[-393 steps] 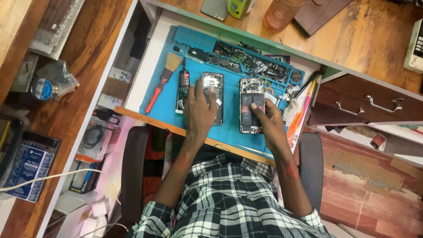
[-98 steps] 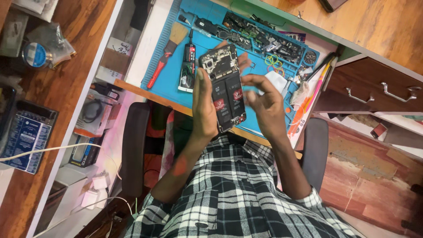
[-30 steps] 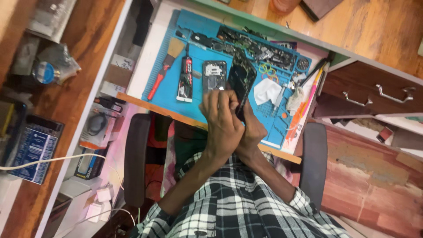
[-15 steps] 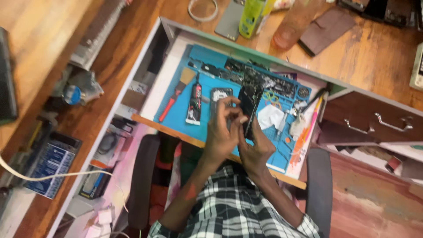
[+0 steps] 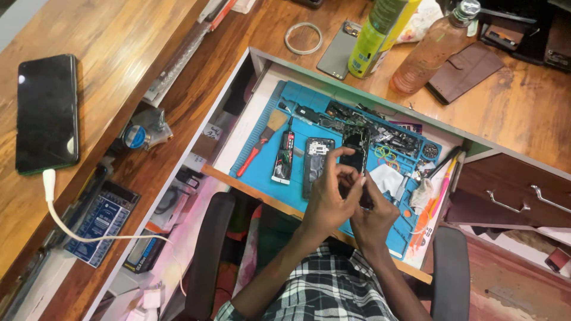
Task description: The person applies rubber bands to a mobile phone, then disassembles another device by prying internal components and handling the battery and circuit board by hand and with a small tool.
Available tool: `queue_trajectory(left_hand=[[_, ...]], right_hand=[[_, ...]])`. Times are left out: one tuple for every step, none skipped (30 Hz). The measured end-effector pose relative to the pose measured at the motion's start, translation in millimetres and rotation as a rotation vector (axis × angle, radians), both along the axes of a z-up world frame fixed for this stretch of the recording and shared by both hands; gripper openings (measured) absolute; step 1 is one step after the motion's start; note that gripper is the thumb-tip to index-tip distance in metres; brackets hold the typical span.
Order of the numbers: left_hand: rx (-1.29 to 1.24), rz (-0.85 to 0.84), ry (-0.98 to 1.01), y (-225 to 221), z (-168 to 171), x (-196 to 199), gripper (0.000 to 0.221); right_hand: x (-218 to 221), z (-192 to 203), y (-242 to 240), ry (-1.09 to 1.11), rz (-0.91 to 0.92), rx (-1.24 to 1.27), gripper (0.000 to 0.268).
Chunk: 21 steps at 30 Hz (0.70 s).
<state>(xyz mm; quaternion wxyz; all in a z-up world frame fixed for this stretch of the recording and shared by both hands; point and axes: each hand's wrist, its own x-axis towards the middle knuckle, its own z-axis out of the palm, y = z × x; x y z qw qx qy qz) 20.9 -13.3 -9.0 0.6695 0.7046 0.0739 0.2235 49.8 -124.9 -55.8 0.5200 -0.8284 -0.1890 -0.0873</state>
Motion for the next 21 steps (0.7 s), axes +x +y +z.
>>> queue_trajectory(left_hand=[[-0.003,-0.001,0.002,-0.3,0.5,0.3,0.05],[-0.005,-0.016,0.013,-0.4,0.8,0.2,0.048],[-0.008,-0.032,0.024,-1.1,0.9,-0.7,0.047],[-0.006,-0.048,0.032,-0.8,0.8,-1.6,0.045],[0.081,0.033,-0.008,-1.3,0.7,-4.0,0.042],[0.17,0.111,-0.051,-1.1,0.2,-6.0,0.04],[0.259,0.19,-0.094,-0.3,-0.9,-6.6,0.037],[0.296,0.306,-0.129,1.2,-3.4,-7.7,0.043],[0.334,0.423,-0.166,3.5,-7.1,-9.3,0.049],[0.369,0.537,-0.203,5.2,-11.7,-10.1,0.056],[0.11,0.44,-0.164,10.6,-18.1,-5.5,0.059],[-0.148,0.342,-0.12,17.1,-25.7,0.4,0.063],[-0.405,0.24,-0.073,21.8,-33.7,4.3,0.067],[-0.606,0.074,-0.065,24.8,-41.6,7.0,0.063],[-0.803,-0.098,-0.058,26.1,-48.9,8.6,0.061],[-0.995,-0.275,-0.052,26.0,-55.2,9.7,0.062],[-0.992,-0.319,-0.069,23.4,-60.1,9.3,0.063],[-0.989,-0.366,-0.088,17.9,-63.4,7.6,0.064],[-0.984,-0.412,-0.106,14.3,-65.3,7.2,0.065],[-0.938,-0.386,-0.115,12.9,-66.2,7.9,0.063],[-0.892,-0.361,-0.124,11.6,-66.1,8.0,0.061]], right_hand=[[-1.2,-0.5,-0.5,0.004,0.004,0.011,0.042],[-1.9,-1.5,0.4,-0.027,0.005,0.025,0.041],[-3.4,-2.6,0.7,-0.059,0.006,0.039,0.039],[-4.0,-4.0,1.9,-0.093,0.006,0.057,0.038],[-5.2,-5.2,1.6,-0.044,-0.033,0.074,0.038],[-5.6,-6.7,1.4,0.002,-0.074,0.093,0.038],[-4.5,-8.6,1.0,0.05,-0.114,0.113,0.039],[-2.7,-11.3,0.0,0.08,-0.12,0.191,0.034],[0.7,-14.7,-1.0,0.111,-0.126,0.268,0.031],[3.7,-18.3,-3.0,0.142,-0.134,0.344,0.028],[6.0,-22.4,-4.9,0.193,-0.141,0.361,0.028],[6.6,-26.8,-7.8,0.246,-0.147,0.374,0.028],[6.9,-31.1,-10.6,0.3,-0.153,0.387,0.029],[8.2,-34.8,-12.2,0.377,-0.069,0.499,0.03],[9.3,-38.3,-11.6,0.454,0.017,0.61,0.032],[10.3,-40.7,-10.4,0.529,0.104,0.721,0.033],[10.9,-41.7,-9.4,0.561,0.119,0.631,0.035],[12.1,-41.5,-7.8,0.59,0.133,0.54,0.038],[13.4,-40.0,-6.2,0.617,0.147,0.449,0.042],[15.3,-36.5,-7.1,0.621,0.225,0.414,0.044],[18.3,-31.7,-9.0,0.625,0.303,0.378,0.046]])
